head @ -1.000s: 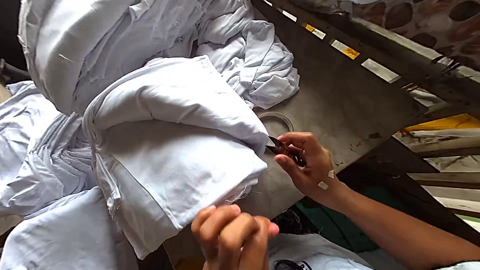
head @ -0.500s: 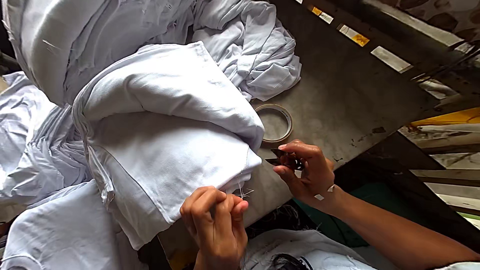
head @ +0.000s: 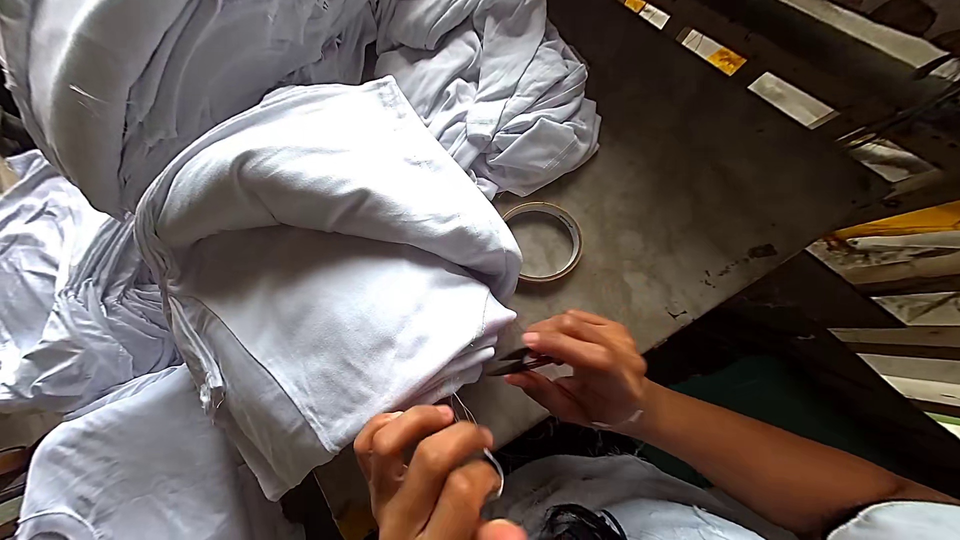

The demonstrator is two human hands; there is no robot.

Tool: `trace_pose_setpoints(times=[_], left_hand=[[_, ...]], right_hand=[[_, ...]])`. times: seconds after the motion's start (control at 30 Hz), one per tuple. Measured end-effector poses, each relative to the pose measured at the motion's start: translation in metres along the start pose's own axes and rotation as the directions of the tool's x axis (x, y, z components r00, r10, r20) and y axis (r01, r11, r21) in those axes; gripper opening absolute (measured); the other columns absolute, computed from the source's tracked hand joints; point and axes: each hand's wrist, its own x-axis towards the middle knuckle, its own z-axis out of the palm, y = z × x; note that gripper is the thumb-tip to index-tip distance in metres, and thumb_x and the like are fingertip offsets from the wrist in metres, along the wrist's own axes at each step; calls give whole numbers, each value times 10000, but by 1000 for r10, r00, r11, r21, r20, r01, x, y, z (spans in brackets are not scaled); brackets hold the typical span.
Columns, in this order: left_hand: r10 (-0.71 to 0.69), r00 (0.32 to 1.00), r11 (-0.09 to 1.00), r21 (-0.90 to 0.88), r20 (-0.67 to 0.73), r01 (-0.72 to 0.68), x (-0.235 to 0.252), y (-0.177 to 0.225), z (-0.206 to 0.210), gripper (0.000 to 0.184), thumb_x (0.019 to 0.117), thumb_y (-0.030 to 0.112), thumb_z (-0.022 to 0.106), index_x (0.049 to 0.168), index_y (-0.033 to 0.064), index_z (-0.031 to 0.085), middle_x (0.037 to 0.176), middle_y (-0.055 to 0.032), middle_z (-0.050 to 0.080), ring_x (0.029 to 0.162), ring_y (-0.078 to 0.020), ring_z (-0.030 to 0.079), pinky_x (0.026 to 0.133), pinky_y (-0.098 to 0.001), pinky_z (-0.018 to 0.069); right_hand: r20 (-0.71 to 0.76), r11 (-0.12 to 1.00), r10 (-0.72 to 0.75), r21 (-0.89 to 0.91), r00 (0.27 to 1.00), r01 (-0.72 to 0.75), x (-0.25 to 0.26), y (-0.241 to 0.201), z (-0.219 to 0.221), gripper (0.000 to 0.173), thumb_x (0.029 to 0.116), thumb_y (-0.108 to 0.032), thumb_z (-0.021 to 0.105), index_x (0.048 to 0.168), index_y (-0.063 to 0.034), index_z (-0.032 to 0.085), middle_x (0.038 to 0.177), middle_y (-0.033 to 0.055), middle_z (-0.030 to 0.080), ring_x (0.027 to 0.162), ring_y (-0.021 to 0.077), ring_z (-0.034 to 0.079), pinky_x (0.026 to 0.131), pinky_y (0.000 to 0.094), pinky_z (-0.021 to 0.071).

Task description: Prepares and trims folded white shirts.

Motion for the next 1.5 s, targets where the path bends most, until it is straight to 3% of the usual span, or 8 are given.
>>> trace_pose_setpoints(times=[0.17, 0.33, 0.57, 0.7, 0.83, 0.93, 1.33, 1.5], left_hand=[[-13, 999, 975, 219, -34, 21, 11, 5, 20, 539, 1093, 469, 335, 922, 92, 679, 1084, -17, 730, 1094, -74, 596, 990, -230, 375], [-61, 985, 958, 267, -159, 102, 32, -3, 23, 319, 1065, 253, 497, 1003, 24, 710, 1076, -85, 753, 1012, -93, 648, 905, -205, 456], [-56, 998, 941, 335, 20, 46, 63, -18, 15, 215, 961, 183, 657, 945, 18, 794, 1016, -160, 733, 831, -118, 623, 736, -180, 465], [-114, 989, 970, 227, 97, 90, 72, -25, 11, 244, 997, 157, 588, 868, 18, 742, 985, -105, 724, 855, -58, 636, 740, -148, 486], [-233, 965, 966, -86, 116, 244, 62, -25, -5, 374, 1091, 355, 440, 885, 87, 600, 1104, -24, 636, 1031, -23, 667, 869, -175, 580], [-267, 952, 936, -193, 150, 293, 55, -22, -11, 362, 1081, 401, 441, 888, 138, 598, 1198, 3, 578, 1155, -55, 643, 956, -230, 588], [-179, 981, 926, -326, 73, 193, 40, -24, -15, 298, 1069, 408, 484, 857, 257, 630, 1248, 102, 562, 1302, -97, 549, 1078, -297, 520], [-36, 997, 939, 340, -70, 58, 8, -7, -4, 405, 999, 543, 563, 954, 152, 656, 1131, 18, 518, 1203, -55, 486, 1047, -195, 369]], right_hand=[[179, 913, 221, 306, 959, -268, 26, 11, 3, 210, 938, -176, 686, 1048, -4, 735, 774, 22, 557, 677, -15, 494, 612, 83, 408], [523, 371, 497, 593, 692, -714, 57, 17, 7, 207, 998, -102, 569, 819, -145, 665, 692, -129, 610, 621, -78, 544, 593, 101, 463], [627, 157, 507, 607, 591, -779, 63, 19, 6, 245, 998, -69, 543, 809, -162, 669, 674, -120, 630, 621, -63, 574, 605, 114, 483], [600, 281, 469, 594, 648, -753, 61, 22, 5, 234, 1001, -77, 540, 812, -155, 654, 662, -135, 596, 600, -85, 535, 574, 92, 447], [363, 756, 393, 396, 845, -521, 52, 17, 5, 190, 995, -161, 605, 835, -73, 655, 707, -75, 533, 618, -68, 467, 560, 85, 378], [206, 942, 307, 70, 929, -327, 46, 2, -6, 268, 984, -325, 643, 1063, -69, 633, 821, 6, 567, 655, 32, 482, 560, 172, 366], [187, 956, 129, -283, 974, -72, 54, -5, 4, 273, 1017, -249, 572, 934, -51, 740, 644, 51, 568, 502, 166, 498, 460, 294, 323], [197, 963, 154, -247, 968, -103, 53, 0, 5, 277, 1006, -257, 591, 1009, -25, 743, 709, 67, 614, 548, 160, 539, 478, 289, 345]])
